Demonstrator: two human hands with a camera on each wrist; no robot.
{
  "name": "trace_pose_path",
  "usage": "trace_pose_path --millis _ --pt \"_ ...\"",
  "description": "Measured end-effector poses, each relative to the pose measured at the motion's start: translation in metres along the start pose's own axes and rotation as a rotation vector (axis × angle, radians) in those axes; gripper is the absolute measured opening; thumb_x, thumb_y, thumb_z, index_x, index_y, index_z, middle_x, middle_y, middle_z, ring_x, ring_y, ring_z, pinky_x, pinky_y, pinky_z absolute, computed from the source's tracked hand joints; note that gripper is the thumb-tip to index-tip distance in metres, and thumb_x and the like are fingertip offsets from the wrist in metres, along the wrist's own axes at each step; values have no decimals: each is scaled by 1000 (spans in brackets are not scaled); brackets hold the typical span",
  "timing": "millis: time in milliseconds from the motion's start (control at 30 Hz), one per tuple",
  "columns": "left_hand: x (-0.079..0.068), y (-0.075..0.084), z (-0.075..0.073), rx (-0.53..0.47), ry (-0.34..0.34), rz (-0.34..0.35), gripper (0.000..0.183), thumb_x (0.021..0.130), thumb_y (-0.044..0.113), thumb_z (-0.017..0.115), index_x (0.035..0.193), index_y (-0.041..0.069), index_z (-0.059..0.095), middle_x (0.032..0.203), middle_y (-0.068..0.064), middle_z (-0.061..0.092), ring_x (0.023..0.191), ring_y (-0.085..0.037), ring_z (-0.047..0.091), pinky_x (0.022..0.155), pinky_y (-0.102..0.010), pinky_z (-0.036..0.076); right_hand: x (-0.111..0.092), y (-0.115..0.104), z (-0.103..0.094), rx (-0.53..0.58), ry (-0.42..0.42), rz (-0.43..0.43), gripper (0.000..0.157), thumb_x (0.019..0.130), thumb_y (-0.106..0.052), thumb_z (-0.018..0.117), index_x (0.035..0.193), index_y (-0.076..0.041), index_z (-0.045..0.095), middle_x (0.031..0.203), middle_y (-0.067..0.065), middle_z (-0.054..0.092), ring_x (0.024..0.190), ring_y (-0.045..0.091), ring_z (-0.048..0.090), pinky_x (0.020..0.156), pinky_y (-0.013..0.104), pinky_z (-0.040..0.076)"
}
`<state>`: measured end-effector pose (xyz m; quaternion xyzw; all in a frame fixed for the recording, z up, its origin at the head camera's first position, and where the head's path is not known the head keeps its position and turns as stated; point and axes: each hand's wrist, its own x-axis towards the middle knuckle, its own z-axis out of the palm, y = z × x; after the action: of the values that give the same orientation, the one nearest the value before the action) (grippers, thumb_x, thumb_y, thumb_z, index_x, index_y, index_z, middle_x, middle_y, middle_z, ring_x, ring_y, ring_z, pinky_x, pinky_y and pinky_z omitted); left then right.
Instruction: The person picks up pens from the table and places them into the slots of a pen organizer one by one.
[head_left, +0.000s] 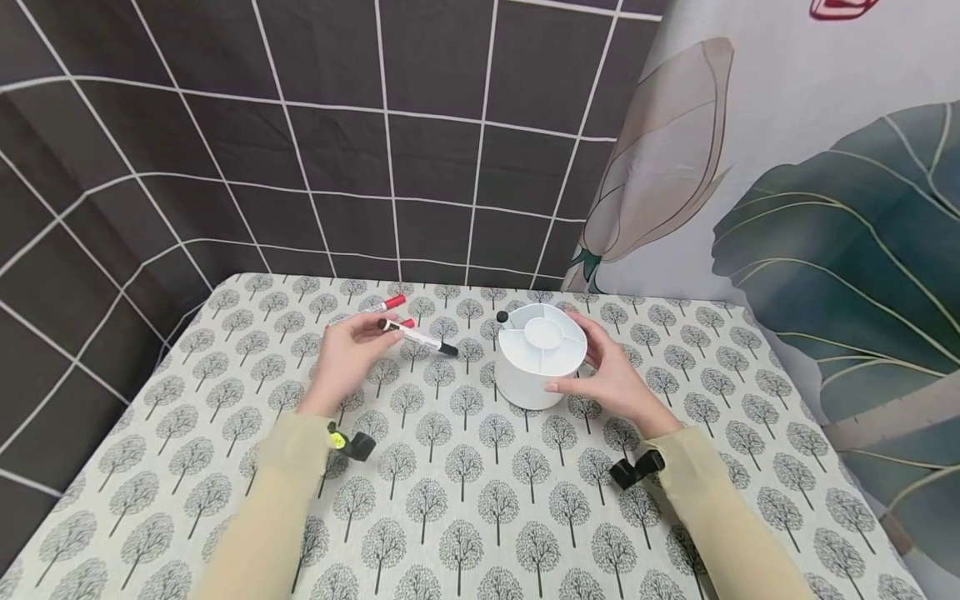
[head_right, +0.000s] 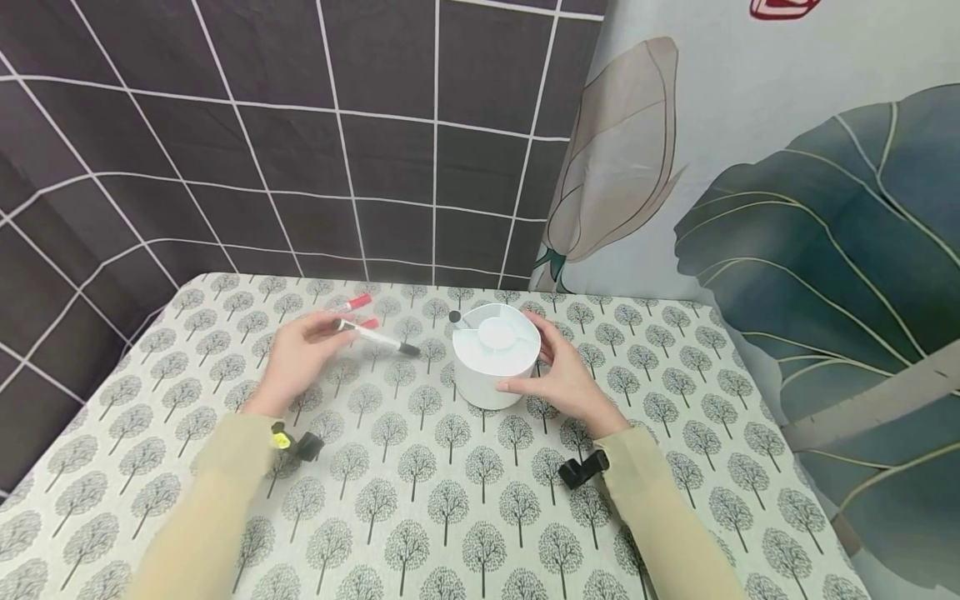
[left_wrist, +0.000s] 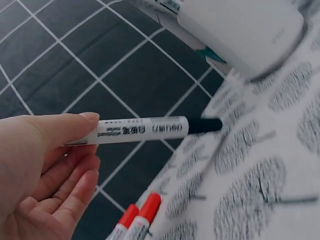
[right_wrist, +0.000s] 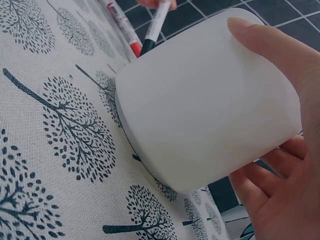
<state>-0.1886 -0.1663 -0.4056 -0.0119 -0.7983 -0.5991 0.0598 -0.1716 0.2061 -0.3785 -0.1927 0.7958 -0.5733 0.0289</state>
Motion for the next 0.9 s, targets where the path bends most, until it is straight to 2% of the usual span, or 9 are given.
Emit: trace_pose_path --millis 100,167,300,433,667,900 --pt "3 11 6 -66 21 26 40 76 27 78 111 10 66 106 -5 66 95 -16 63 83 -23 51 0 0 0 0 -2 2 104 63 -7 87 145 -3 25 142 11 38 126 25 41 107 44 28" --pt "5 23 11 -132 23 44 38 78 19 77 112 5 65 106 -9 65 95 -19 64 83 -26 52 -1 0 0 -1 -1 5 104 63 -7 87 145 -3 25 142 11 38 126 25 41 107 43 28" --pt "5 53 19 -189 49 83 35 80 10 75 113 1 64 106 -13 64 95 -20 63 83 -27 52 -1 0 0 -4 -1 8 104 63 -7 87 146 -4 25 142 12 38 127 26 41 107 44 28" --pt "10 74 27 -230 96 142 34 80 8 74 112 2 65 107 -11 65 98 -18 62 86 -25 50 0 -1 0 -5 1 9 104 62 -7 87 146 -5 25 142 11 38 126 26 41 107 43 28" --pt "22 100 40 -367 107 279 32 78 0 74 109 -4 65 106 -9 67 95 -20 64 88 -30 50 0 -1 0 0 -2 3 104 62 -6 87 145 -3 25 142 11 38 126 24 41 107 41 29" --pt "26 121 55 -435 90 329 31 78 -3 74 107 -4 66 103 -11 68 91 -21 65 86 -31 51 0 0 0 -1 0 10 104 62 -6 87 146 -5 25 142 11 38 126 24 41 107 41 29"
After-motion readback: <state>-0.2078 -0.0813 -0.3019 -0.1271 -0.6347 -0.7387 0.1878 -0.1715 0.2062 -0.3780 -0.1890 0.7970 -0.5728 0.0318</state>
